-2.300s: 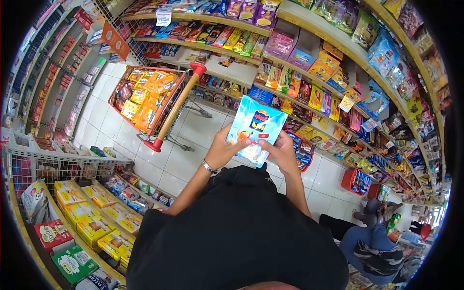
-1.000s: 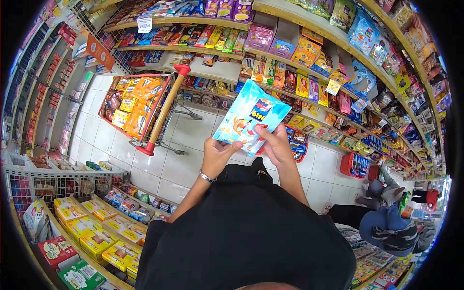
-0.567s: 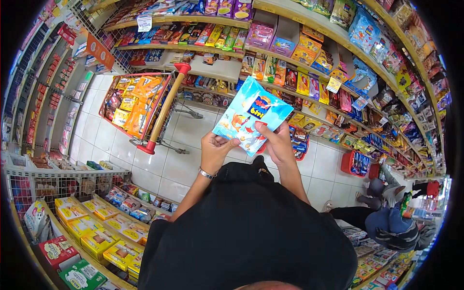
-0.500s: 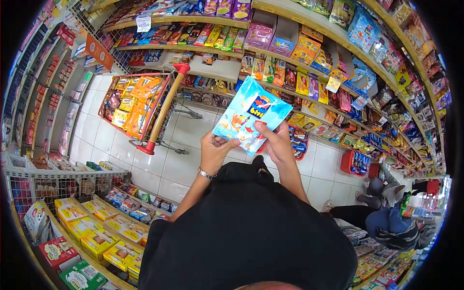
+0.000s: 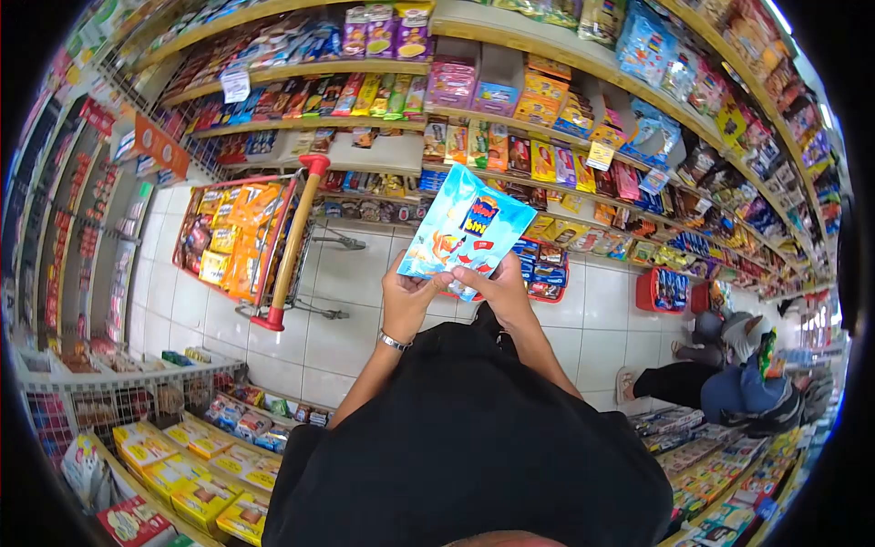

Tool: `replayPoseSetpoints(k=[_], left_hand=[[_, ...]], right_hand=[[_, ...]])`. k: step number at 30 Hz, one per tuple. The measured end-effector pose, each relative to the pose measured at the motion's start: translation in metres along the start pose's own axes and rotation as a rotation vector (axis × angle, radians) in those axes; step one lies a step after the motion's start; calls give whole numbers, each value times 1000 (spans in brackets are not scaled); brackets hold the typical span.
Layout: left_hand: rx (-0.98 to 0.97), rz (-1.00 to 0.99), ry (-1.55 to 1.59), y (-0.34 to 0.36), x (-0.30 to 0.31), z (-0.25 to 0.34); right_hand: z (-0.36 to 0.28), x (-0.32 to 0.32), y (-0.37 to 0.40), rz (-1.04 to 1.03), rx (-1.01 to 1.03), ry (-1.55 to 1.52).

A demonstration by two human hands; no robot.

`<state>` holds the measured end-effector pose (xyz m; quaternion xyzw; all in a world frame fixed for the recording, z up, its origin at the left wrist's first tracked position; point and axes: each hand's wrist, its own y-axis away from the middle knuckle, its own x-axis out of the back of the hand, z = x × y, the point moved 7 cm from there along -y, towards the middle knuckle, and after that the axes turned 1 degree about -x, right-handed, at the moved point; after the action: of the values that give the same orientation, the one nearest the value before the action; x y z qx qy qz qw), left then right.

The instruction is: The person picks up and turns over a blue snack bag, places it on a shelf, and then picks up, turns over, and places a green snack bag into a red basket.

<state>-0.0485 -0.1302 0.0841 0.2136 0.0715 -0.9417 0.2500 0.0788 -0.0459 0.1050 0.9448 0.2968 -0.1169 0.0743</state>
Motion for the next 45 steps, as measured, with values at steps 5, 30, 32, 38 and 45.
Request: replayPoseSetpoints(k=[5,30,32,38,45], left_hand=[[89,-171,-43,-17,-33,-22],[107,-772,-550,-144,-264,-136],[177,-734,-574,-154,-278,-145],[177,-697,-715,-211,-335,-114],[-831,-535,-1216,-318,-461,19]], right_hand=[[-9,45,-2,85,77,-41],[-76,317,-68,71,390,405],[-68,339,-76,82,285,370],[-53,397,-107,77,131,166],[-81,432,-119,143,176,62]])
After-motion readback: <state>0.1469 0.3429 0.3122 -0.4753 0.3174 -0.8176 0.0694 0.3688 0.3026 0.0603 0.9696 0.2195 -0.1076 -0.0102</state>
